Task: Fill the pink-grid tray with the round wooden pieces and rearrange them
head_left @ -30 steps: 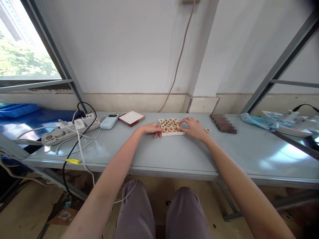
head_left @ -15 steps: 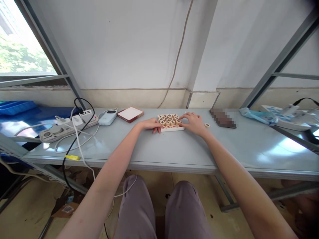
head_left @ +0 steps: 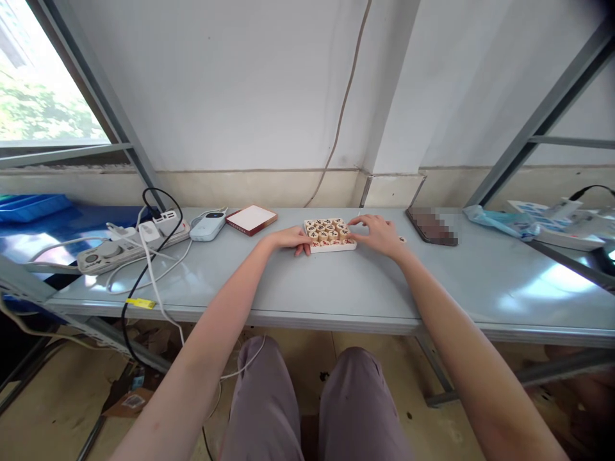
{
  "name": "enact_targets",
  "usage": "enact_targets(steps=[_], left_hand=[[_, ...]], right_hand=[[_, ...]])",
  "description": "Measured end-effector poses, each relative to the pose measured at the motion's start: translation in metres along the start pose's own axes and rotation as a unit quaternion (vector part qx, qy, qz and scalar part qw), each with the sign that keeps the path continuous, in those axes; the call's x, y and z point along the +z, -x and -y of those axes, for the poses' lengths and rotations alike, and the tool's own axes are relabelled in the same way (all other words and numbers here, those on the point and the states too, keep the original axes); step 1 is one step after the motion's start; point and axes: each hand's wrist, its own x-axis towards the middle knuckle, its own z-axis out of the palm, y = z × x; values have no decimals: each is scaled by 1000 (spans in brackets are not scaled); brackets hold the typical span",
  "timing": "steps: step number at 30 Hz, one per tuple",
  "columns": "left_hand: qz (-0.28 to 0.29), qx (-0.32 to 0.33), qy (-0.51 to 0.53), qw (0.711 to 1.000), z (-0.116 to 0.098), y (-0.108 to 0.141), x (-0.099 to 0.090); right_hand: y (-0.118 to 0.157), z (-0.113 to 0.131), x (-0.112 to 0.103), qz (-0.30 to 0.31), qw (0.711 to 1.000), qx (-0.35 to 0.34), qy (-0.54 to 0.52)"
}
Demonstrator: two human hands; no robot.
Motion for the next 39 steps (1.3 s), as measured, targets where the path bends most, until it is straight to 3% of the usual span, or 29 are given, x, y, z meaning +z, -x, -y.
enact_targets(steps=[3,7,9,13,21,29,32,39], left_hand=[[-2,6,-5,1000,2,-1,0],[-5,0,-9,1000,5,-2,0],[-8,-2,-9,1000,5,-2,0],[-7,1,-2,1000,5,-1,0],[-10,0,-7,1000,4,0,0],[-3,6,19,1000,-3,4,1],[2,-6,25,1000,-5,5,1],[5,-3,31,1000,6,1,-4]], right_hand=[[3,-17,-9,-7,994,95,57],[8,-42,-13,-9,953,271,137],[8,-47,-11,10,946,302,120],[4,-45,-6,65,964,255,48],[-1,-26,-3,63,984,166,17],[3,-19,-19,51,973,224,-28],[5,-15,-24,47,975,212,-53],[6,8,-24,-71,995,51,-51]])
